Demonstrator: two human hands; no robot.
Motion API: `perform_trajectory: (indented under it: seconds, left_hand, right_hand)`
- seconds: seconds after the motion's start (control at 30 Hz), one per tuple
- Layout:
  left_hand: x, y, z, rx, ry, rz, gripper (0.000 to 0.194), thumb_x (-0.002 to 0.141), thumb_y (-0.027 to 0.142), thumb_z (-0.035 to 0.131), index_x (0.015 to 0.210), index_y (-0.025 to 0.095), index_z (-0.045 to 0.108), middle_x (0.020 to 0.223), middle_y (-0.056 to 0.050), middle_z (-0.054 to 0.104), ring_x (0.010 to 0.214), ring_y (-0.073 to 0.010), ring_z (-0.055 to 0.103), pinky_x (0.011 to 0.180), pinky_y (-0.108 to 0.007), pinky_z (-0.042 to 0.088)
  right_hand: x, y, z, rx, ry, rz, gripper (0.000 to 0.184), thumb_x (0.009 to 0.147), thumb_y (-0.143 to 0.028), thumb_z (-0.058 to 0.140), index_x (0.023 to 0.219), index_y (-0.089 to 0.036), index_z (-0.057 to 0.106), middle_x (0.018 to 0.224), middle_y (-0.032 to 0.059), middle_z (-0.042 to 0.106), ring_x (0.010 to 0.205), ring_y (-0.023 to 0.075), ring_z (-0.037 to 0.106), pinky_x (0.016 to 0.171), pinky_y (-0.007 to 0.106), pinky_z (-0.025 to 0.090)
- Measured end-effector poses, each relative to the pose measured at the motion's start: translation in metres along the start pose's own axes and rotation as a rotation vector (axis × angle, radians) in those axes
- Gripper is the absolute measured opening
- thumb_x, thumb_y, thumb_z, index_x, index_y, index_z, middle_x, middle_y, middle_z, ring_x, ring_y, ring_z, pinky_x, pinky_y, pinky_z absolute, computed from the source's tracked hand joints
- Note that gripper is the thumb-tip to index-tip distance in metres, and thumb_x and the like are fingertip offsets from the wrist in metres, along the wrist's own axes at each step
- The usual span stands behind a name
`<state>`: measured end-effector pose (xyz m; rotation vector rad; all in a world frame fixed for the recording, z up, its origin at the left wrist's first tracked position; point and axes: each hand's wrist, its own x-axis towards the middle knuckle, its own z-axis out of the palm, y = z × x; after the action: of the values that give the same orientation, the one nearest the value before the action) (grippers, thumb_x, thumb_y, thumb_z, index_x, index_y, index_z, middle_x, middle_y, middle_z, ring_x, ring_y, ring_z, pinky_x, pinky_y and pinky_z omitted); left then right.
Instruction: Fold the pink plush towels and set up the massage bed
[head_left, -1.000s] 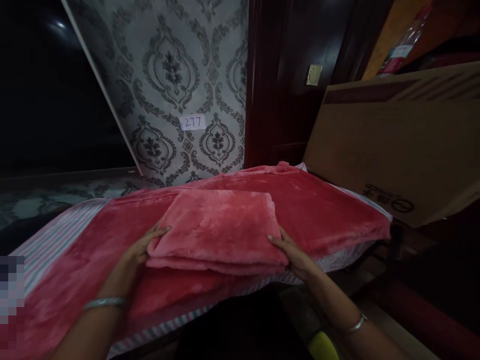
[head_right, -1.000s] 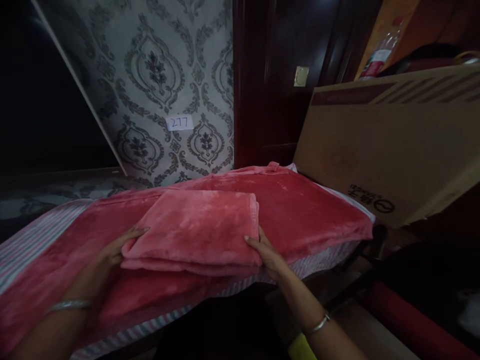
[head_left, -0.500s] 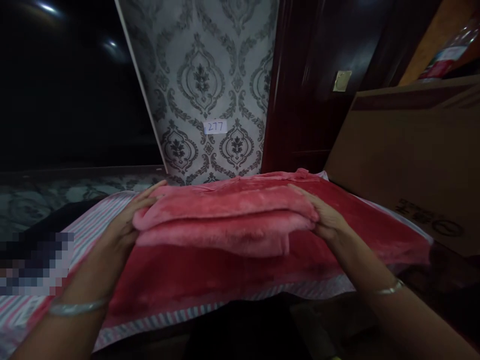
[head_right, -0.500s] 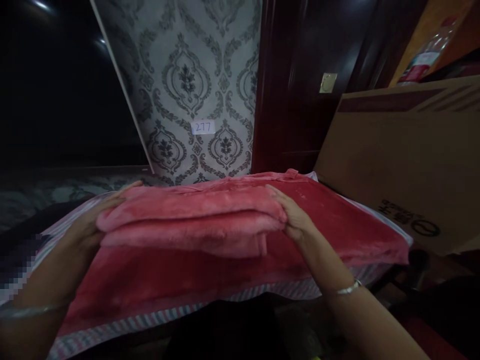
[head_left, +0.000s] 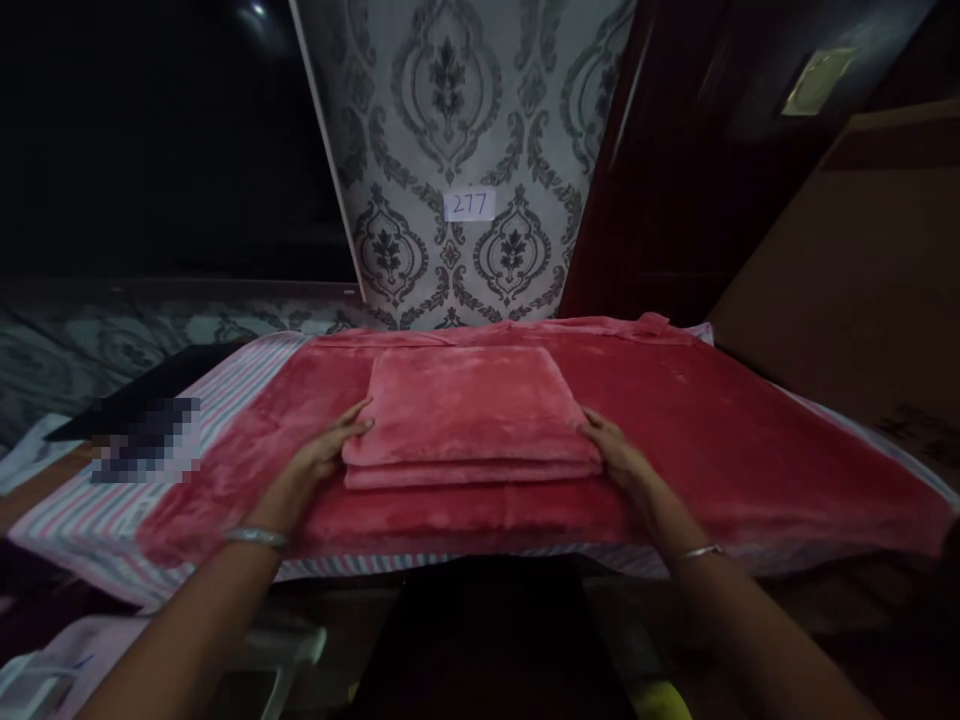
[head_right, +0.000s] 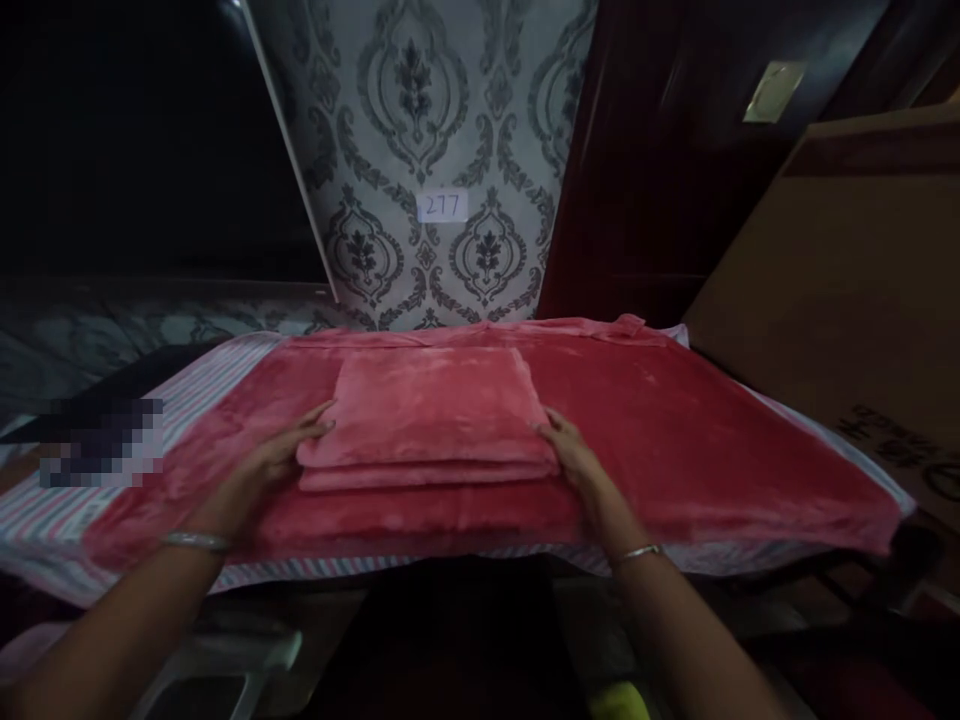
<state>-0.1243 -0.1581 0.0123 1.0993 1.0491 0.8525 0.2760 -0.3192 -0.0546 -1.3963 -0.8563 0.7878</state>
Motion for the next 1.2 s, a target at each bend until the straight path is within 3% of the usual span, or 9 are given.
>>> perform_trajectory:
  seconds: [0.1, 0.23, 0.4, 0.53, 0.67, 0.77, 0.87, 1.03, 1.2]
  left_hand:
    - [-0.007, -0.033, -0.009, -0.056, 0.083, 0.039, 0.067, 0.059, 0.031, 0.086, 0.123, 0.021, 0.066, 0.113, -0.009, 0.074, 0.106, -0.0264, 0.068, 0.087, -0.032, 0.057]
    - [-0.025, -0.051, -0.016, 0.192, 0.272, 0.348, 0.066, 0.073, 0.053, 0.075, 0.131, 0.023, 0.061, 0.123, -0.008, 0.068, 0.116, -0.0280, 0.062, 0.099, -0.036, 0.051]
    - [-0.041, -0.071, -0.017, 0.524, 0.201, 0.589, 0.064, 0.070, 0.051, 0.076, 0.126, 0.023, 0.063, 0.136, -0.011, 0.060, 0.131, -0.0321, 0.050, 0.116, -0.044, 0.034]
    - [-0.040, -0.079, -0.012, 0.531, 0.240, 0.613, 0.049, 0.073, 0.044, 0.069, 0.117, 0.023, 0.066, 0.132, -0.011, 0.063, 0.129, -0.0306, 0.052, 0.117, -0.044, 0.032]
    - [-0.037, -0.071, -0.009, 0.539, 0.266, 0.613, 0.034, 0.074, 0.036, 0.064, 0.105, 0.023, 0.069, 0.119, -0.008, 0.068, 0.118, -0.0291, 0.058, 0.112, -0.042, 0.039]
    - [-0.036, -0.071, -0.012, 0.570, 0.358, 0.701, 0.026, 0.081, 0.036, 0.056, 0.099, 0.022, 0.069, 0.111, -0.007, 0.070, 0.112, -0.0260, 0.061, 0.107, -0.040, 0.043]
    - [-0.031, -0.083, -0.020, 0.687, 0.362, 0.801, 0.028, 0.083, 0.039, 0.052, 0.096, 0.020, 0.068, 0.105, -0.008, 0.071, 0.106, -0.0258, 0.063, 0.103, -0.042, 0.047]
    - [-0.022, -0.104, -0.033, 0.775, 0.316, 0.766, 0.035, 0.082, 0.042, 0.050, 0.101, 0.018, 0.067, 0.110, -0.012, 0.070, 0.108, -0.0276, 0.064, 0.101, -0.045, 0.049]
    - [-0.021, -0.102, -0.037, 0.732, 0.302, 0.720, 0.041, 0.078, 0.047, 0.055, 0.104, 0.017, 0.067, 0.114, -0.012, 0.070, 0.111, -0.0291, 0.064, 0.103, -0.046, 0.048]
  right_hand:
    - [-0.022, 0.033, -0.001, -0.082, 0.126, -0.039, 0.069, 0.073, -0.059, 0.068, 0.130, -0.022, 0.061, 0.121, 0.0094, 0.070, 0.108, 0.0271, 0.066, 0.089, 0.039, 0.055]
    - [-0.051, 0.038, -0.003, -0.303, 0.249, -0.256, 0.069, 0.087, -0.059, 0.057, 0.146, -0.025, 0.048, 0.139, 0.0102, 0.059, 0.125, 0.0274, 0.056, 0.107, 0.043, 0.045]
    - [-0.066, 0.047, -0.001, -0.519, 0.228, -0.514, 0.059, 0.085, -0.043, 0.060, 0.141, -0.026, 0.056, 0.138, 0.0113, 0.056, 0.131, 0.0301, 0.050, 0.114, 0.050, 0.036]
    - [-0.062, 0.051, 0.006, -0.576, 0.276, -0.531, 0.052, 0.085, -0.034, 0.053, 0.136, -0.027, 0.062, 0.138, 0.0110, 0.054, 0.128, 0.0296, 0.051, 0.113, 0.051, 0.036]
    - [-0.061, 0.040, 0.007, -0.568, 0.291, -0.535, 0.043, 0.088, -0.035, 0.050, 0.126, -0.026, 0.069, 0.137, 0.0101, 0.058, 0.127, 0.0284, 0.054, 0.111, 0.049, 0.040]
    - [-0.062, 0.037, 0.001, -0.542, 0.318, -0.568, 0.039, 0.093, -0.037, 0.046, 0.122, -0.027, 0.070, 0.134, 0.0078, 0.063, 0.125, 0.0256, 0.057, 0.110, 0.046, 0.042]
    - [-0.062, 0.048, -0.009, -0.566, 0.361, -0.629, 0.038, 0.093, -0.038, 0.047, 0.118, -0.024, 0.072, 0.129, 0.0087, 0.067, 0.120, 0.0251, 0.062, 0.105, 0.045, 0.047]
    - [-0.057, 0.076, -0.015, -0.631, 0.308, -0.577, 0.039, 0.089, -0.038, 0.048, 0.116, -0.023, 0.073, 0.117, 0.0102, 0.073, 0.114, 0.0256, 0.065, 0.099, 0.046, 0.052]
    - [-0.062, 0.070, -0.011, -0.623, 0.255, -0.570, 0.043, 0.089, -0.043, 0.055, 0.125, -0.022, 0.068, 0.126, 0.0105, 0.070, 0.122, 0.0264, 0.061, 0.107, 0.049, 0.046]
